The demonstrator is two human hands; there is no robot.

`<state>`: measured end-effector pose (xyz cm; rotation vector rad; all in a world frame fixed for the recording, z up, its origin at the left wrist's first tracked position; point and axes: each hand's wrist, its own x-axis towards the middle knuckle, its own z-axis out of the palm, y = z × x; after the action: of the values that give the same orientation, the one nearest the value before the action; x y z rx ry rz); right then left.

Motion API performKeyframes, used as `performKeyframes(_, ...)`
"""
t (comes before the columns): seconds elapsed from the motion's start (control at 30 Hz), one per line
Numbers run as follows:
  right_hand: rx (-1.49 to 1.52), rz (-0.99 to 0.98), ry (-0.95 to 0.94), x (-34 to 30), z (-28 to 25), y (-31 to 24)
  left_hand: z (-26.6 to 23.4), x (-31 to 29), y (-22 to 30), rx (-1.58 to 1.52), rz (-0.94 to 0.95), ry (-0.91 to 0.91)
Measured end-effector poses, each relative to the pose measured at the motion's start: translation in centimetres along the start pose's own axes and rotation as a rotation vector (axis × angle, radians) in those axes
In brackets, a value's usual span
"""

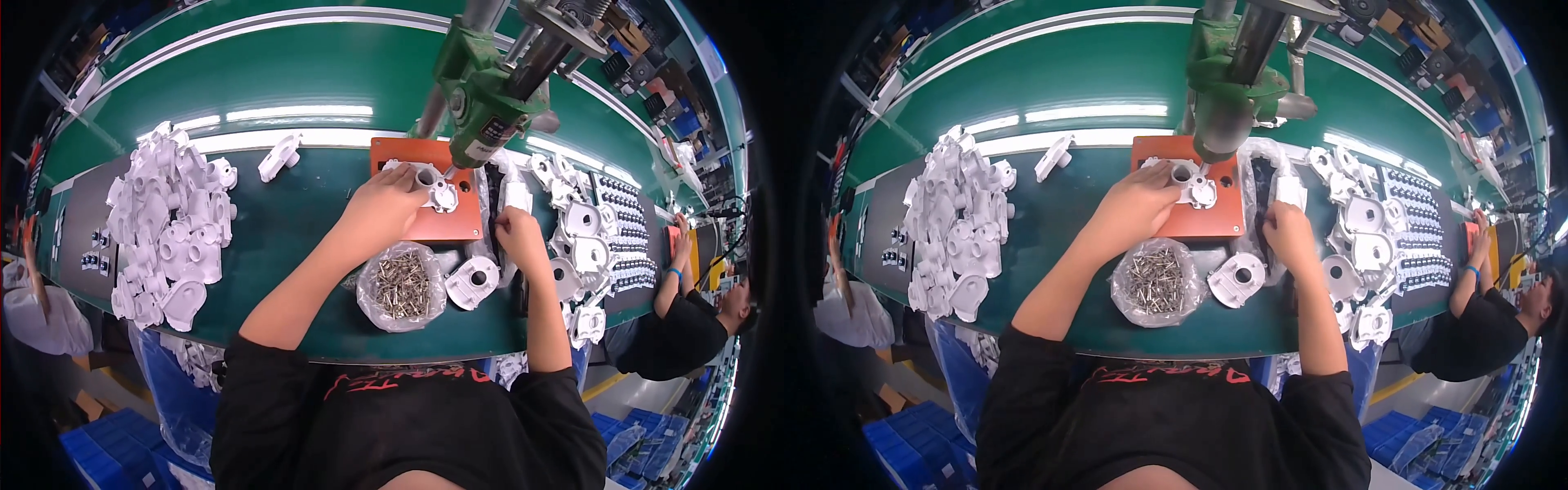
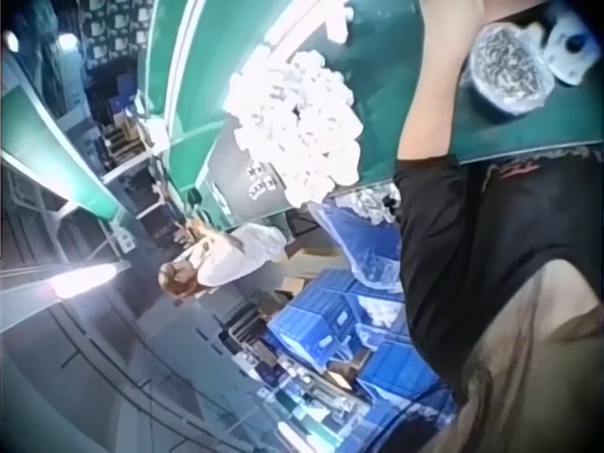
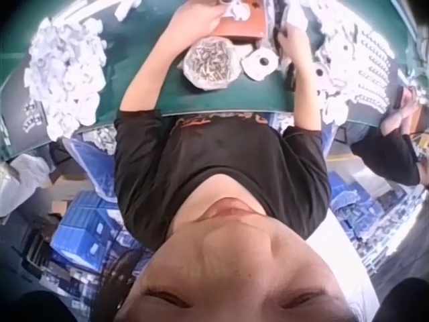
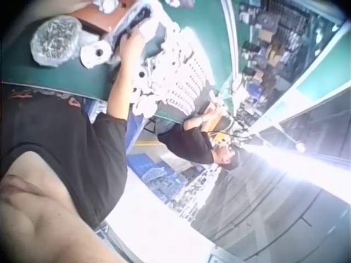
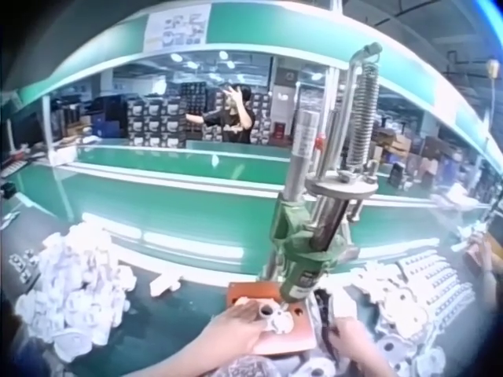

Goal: Assembling plastic components using a manual press machine and small fasteners on a factory line.

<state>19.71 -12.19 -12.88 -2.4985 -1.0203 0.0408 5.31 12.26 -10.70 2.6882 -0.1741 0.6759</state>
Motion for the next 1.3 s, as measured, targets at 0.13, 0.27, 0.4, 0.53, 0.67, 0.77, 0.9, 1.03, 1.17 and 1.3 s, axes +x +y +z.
performKeyframes(0.13,0.153,0.102,-0.019,0.3,-1.2,-0.8,-0.2,-0.1,-0.1,-0.003,-0.007,-0.027)
performKeyframes(0.27,0.44,0.123,0.005,0.8,-2.4,-1.9,-0.4,0.0,-0.1,-0.009,-0.007,-0.053)
performKeyframes(0.4,0.541,-0.01,0.005,1.8,-2.2,-2.9,-0.5,-0.1,0.1,-0.051,-0.04,-0.061)
performKeyframes(0.53,0.803,0.06,-0.004,3.8,-0.7,-5.2,-0.8,-0.1,0.0,-0.084,-0.047,-0.08)
performKeyframes(0.67,0.647,-0.103,0.112,5.7,0.8,-7.0,-1.0,0.0,0.0,-0.1,-0.051,-0.084)
performKeyframes(0.77,0.698,-0.07,0.103,6.3,2.3,-7.1,-0.8,0.1,0.1,-0.093,-0.052,-0.076)
performKeyframes(0.9,0.34,-0.349,0.179,5.9,2.5,-6.8,-0.5,0.0,0.0,-0.039,-0.013,-0.031)
performKeyframes(1.03,0.242,-0.523,0.27,5.6,2.0,-7.1,-0.5,-0.2,0.0,-0.014,-0.028,-0.042)
performKeyframes(1.17,0.189,-0.523,0.239,5.1,1.6,-7.1,-0.6,0.0,0.1,-0.025,-0.037,-0.076)
performKeyframes(1.3,0.112,-0.597,0.157,4.3,1.1,-7.7,-0.2,0.0,0.1,-0.037,-0.035,-0.064)
